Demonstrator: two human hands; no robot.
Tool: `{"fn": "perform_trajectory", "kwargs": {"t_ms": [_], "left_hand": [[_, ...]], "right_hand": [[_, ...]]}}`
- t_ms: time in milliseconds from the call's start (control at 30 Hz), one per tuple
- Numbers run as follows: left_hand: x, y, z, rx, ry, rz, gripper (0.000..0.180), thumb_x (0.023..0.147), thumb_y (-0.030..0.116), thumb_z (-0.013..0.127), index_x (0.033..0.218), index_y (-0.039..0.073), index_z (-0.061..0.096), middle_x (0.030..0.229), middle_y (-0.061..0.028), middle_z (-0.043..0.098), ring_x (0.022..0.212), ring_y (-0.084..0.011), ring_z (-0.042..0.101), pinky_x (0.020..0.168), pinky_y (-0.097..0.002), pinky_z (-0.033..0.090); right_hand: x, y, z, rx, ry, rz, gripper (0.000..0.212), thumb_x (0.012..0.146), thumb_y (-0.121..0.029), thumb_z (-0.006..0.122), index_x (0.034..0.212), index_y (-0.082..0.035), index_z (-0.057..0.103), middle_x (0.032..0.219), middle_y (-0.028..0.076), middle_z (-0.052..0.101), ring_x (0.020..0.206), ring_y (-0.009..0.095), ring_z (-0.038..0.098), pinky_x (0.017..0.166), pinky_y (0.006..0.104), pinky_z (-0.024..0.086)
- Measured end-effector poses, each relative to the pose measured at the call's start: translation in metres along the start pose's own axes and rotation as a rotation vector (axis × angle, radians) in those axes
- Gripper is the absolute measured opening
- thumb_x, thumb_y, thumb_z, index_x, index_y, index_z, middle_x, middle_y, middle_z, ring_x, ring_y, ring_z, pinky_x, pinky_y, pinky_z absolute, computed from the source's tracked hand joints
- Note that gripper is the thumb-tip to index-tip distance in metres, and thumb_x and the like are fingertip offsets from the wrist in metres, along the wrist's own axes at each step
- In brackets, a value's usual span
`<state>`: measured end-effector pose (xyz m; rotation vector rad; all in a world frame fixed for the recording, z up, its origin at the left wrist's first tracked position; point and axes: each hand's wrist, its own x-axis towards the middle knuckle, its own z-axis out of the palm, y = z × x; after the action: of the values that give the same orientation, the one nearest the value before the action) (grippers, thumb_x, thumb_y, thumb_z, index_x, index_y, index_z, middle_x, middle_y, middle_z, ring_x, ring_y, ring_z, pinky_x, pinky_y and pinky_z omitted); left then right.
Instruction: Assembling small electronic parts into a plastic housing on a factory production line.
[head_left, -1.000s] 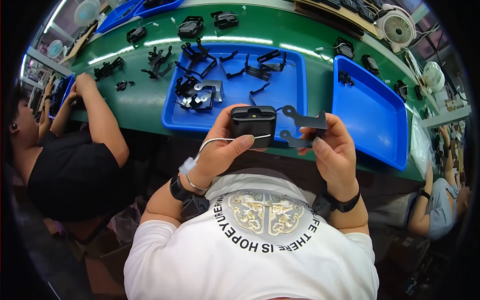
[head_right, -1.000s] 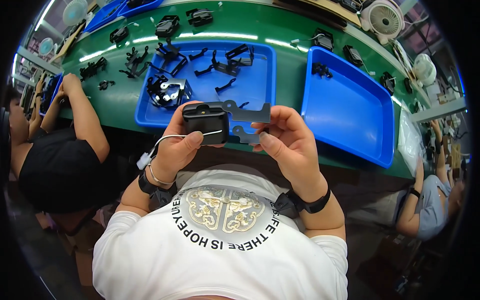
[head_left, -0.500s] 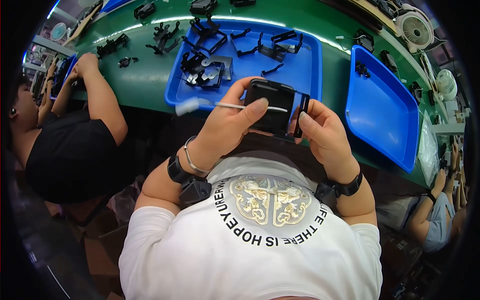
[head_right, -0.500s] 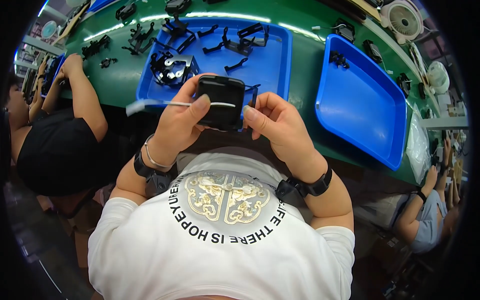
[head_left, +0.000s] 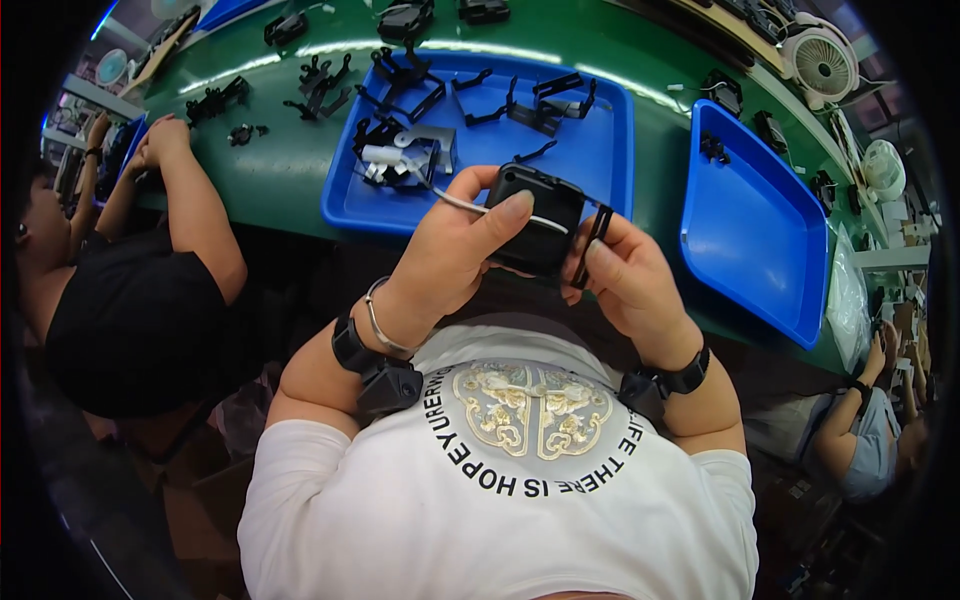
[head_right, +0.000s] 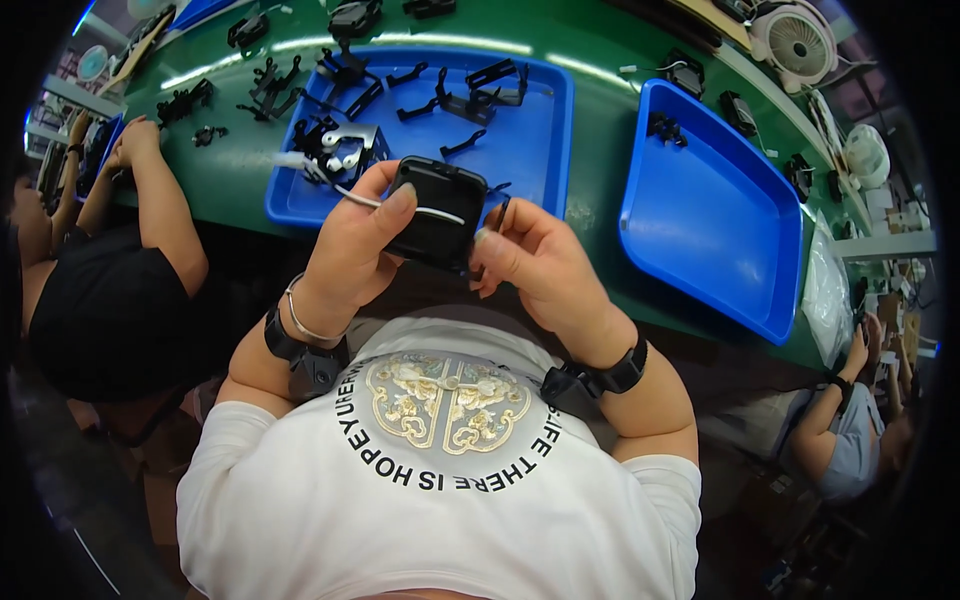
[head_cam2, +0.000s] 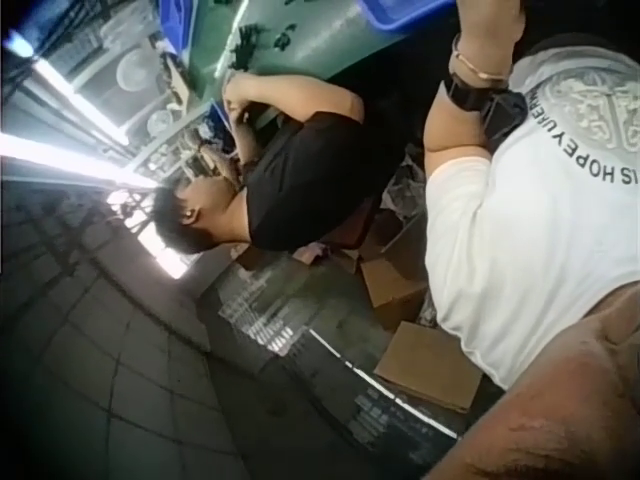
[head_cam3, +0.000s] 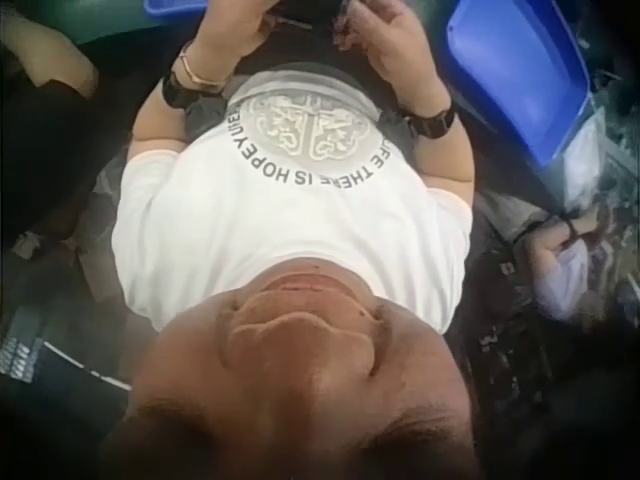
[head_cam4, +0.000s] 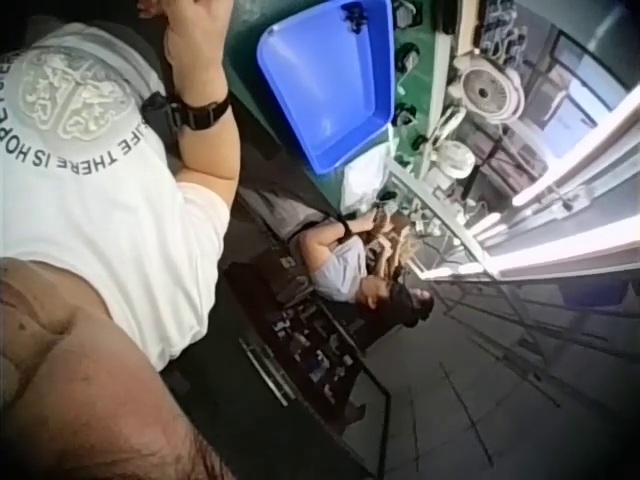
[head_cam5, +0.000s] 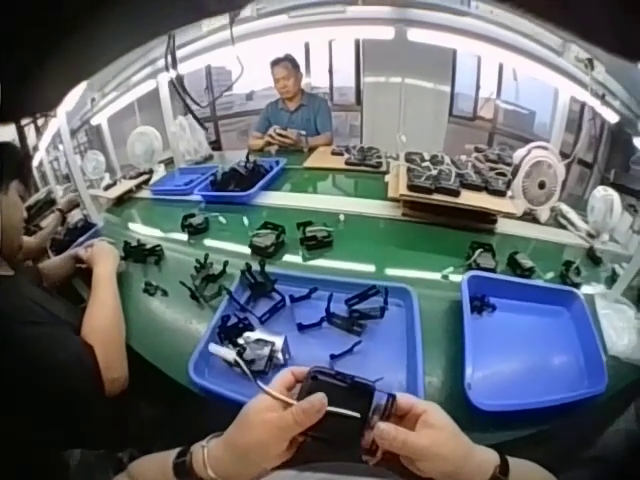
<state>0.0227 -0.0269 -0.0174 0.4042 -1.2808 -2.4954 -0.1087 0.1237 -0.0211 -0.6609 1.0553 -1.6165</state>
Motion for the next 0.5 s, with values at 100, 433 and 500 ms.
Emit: {"fn": "perform_trajectory", "kwargs": {"t_ms": [100,433,500], "left_hand": [[0.001,-0.002,-0.002,-0.061,-0.039,0.082,0.044,0.086,0.025,0.061,0.116,0.002,0.038,0.104,-0.0122,0.056,0.088,-0.0191,0.062,0.071,-0.0300,0.054],[0.004,-0.005,0.025,-0.352,0.039,0.171,0.040,0.085,0.020,0.063,0.115,0.007,0.041,0.101,-0.0051,0.058,0.090,-0.0161,0.059,0.080,-0.0286,0.049],[0.005,-0.004,0.024,-0.279,0.104,0.231,0.040,0.085,0.021,0.063,0.116,0.007,0.042,0.099,-0.0048,0.057,0.088,-0.0155,0.059,0.077,-0.0278,0.049]], "right_hand": [[0.003,0.000,0.005,0.032,0.033,-0.039,0.027,0.086,-0.022,0.060,0.101,-0.003,0.050,0.081,0.007,0.058,0.068,0.016,0.059,0.061,0.0272,0.048],[0.019,0.008,0.034,-0.056,0.100,-0.187,0.025,0.083,-0.013,0.064,0.098,-0.001,0.050,0.086,0.005,0.058,0.076,0.012,0.058,0.068,0.0260,0.049],[0.019,0.009,0.039,-0.115,0.077,-0.236,0.024,0.083,-0.017,0.065,0.093,-0.001,0.050,0.084,0.004,0.059,0.074,0.007,0.057,0.066,0.0236,0.049]]}}
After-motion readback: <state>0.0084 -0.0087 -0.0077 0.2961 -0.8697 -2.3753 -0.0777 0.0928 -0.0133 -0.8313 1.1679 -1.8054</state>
